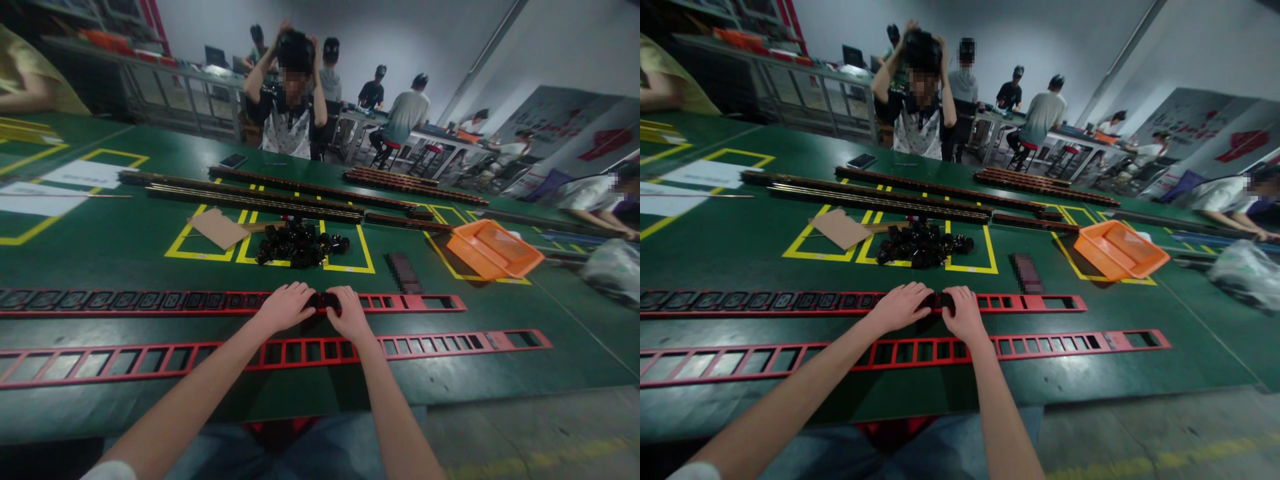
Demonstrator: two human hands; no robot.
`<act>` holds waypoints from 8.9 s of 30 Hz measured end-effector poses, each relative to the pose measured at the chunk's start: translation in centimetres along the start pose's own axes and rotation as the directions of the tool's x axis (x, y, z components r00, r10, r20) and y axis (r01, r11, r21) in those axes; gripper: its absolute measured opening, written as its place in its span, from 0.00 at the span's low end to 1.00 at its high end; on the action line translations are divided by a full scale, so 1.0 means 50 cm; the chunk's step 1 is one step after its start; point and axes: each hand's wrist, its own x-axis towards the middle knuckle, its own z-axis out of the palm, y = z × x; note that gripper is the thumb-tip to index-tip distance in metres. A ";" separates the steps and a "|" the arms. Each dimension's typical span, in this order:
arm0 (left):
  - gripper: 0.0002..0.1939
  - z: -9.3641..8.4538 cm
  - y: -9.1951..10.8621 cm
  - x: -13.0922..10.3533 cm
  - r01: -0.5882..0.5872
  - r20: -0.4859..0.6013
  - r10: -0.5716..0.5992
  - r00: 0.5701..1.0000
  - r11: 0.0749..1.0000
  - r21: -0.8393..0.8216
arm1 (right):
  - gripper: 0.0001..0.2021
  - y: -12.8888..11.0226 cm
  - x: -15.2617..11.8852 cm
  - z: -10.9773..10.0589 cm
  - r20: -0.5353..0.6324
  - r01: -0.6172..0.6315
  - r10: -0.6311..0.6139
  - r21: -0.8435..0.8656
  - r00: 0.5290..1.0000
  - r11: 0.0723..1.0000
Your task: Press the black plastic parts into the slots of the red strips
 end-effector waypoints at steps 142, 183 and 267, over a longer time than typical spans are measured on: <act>0.15 -0.033 -0.141 -0.017 0.229 -0.426 -0.368 0.826 0.911 -0.343 | 0.13 -0.002 0.012 -0.006 0.099 -0.071 0.072 -0.022 0.992 0.997; 0.11 -0.007 -0.059 -0.004 -0.168 -0.350 0.102 0.931 0.972 -0.163 | 0.22 -0.046 -0.014 -0.010 0.111 0.235 -0.221 -0.135 0.969 0.963; 0.06 -0.001 -0.036 0.002 -0.085 -0.123 0.078 0.989 0.995 -0.058 | 0.22 0.034 -0.028 -0.021 -0.146 -0.051 0.058 0.057 0.988 0.997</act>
